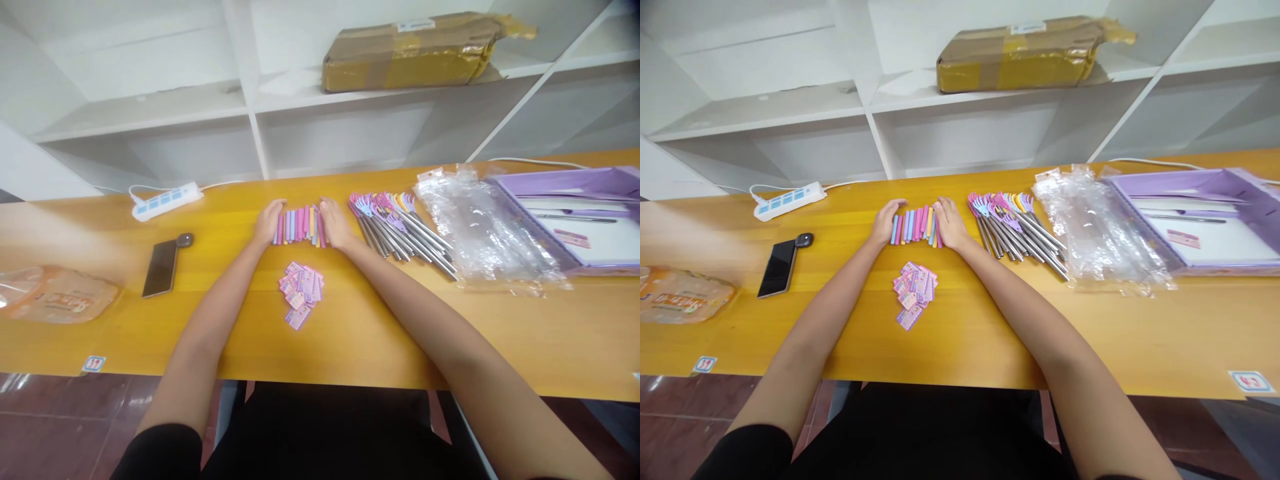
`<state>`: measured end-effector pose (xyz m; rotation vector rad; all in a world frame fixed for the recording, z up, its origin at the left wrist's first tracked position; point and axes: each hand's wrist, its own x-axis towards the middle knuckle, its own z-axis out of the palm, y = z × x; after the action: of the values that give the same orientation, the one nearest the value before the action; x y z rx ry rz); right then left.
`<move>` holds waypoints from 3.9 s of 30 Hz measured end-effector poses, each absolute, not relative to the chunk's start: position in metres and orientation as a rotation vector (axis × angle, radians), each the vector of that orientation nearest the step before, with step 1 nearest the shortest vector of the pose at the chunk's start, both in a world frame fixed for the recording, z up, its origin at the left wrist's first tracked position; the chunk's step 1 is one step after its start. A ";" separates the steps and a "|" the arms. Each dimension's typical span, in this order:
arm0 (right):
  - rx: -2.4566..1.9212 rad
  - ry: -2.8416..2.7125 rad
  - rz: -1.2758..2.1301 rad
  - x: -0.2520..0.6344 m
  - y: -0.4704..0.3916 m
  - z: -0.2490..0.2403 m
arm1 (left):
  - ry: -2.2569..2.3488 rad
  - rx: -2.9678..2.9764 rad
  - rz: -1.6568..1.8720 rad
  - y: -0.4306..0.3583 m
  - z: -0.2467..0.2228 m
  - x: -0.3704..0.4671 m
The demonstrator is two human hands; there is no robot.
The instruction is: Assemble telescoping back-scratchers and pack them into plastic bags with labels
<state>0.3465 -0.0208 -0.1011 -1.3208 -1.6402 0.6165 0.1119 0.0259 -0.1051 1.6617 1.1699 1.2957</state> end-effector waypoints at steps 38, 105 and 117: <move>-1.840 -1.845 -0.412 0.549 -0.137 -0.068 | 1.764 2.186 0.852 -0.037 -0.084 0.039; -0.961 -1.086 1.216 0.405 -0.183 0.000 | 1.207 1.998 0.687 -0.175 -0.035 0.113; -0.807 -0.942 1.479 0.389 -0.195 -0.047 | 0.967 2.334 0.690 -0.193 -0.033 0.094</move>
<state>0.3888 -0.1952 -0.0473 -0.8066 -0.9418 1.4789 0.0937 -0.1934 -0.0332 2.3338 0.9668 0.6902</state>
